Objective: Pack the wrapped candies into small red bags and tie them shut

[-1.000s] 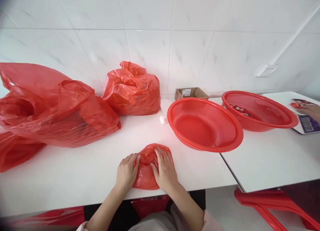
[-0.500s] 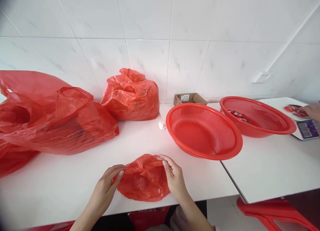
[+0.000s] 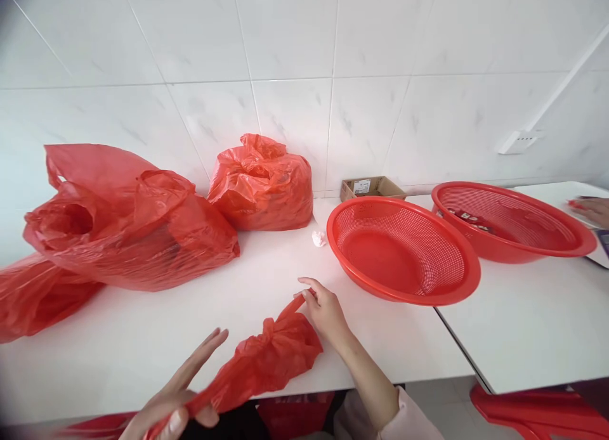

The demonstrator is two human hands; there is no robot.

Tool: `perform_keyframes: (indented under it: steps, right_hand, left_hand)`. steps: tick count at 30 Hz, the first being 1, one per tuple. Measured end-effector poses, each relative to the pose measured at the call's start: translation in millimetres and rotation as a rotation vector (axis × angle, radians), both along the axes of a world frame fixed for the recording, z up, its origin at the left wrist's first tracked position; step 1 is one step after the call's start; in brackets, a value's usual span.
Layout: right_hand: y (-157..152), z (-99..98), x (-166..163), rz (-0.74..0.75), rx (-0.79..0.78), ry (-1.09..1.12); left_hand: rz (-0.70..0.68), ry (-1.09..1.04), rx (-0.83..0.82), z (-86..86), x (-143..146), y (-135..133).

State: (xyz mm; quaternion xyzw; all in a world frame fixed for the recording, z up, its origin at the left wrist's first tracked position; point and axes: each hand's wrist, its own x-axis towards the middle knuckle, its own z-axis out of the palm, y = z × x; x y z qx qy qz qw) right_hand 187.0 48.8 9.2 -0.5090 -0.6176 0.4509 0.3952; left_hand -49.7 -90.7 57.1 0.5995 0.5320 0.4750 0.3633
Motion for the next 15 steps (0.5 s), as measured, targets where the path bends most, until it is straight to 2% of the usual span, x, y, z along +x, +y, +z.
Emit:
perform_keyframes:
  steps: [3,5,8,11,13,15]
  right_hand:
    - [-12,42.1,-9,0.074,0.155,-0.034]
    - [-20,68.5,-15,0.174,0.283,-0.012]
    - [-23,96.1,-22,0.305,0.385,0.004]
    - [-15,108.4,-27,0.379,0.430,-0.021]
    - [-7,108.8,-31,0.406,0.444,-0.067]
    - [0,103.5,-33,0.396,0.436,-0.139]
  left_hand:
    - [-0.055,-0.499,-0.233,9.8,20,38]
    - [-0.055,-0.618,-0.311,12.0,32,61]
    - [-0.194,-0.470,-0.329,13.9,48,81]
    - [-0.355,-0.316,-0.331,15.7,59,87]
    - [-0.356,-0.311,-0.332,15.2,63,90]
    - [-0.292,-0.383,-0.334,12.4,63,93]
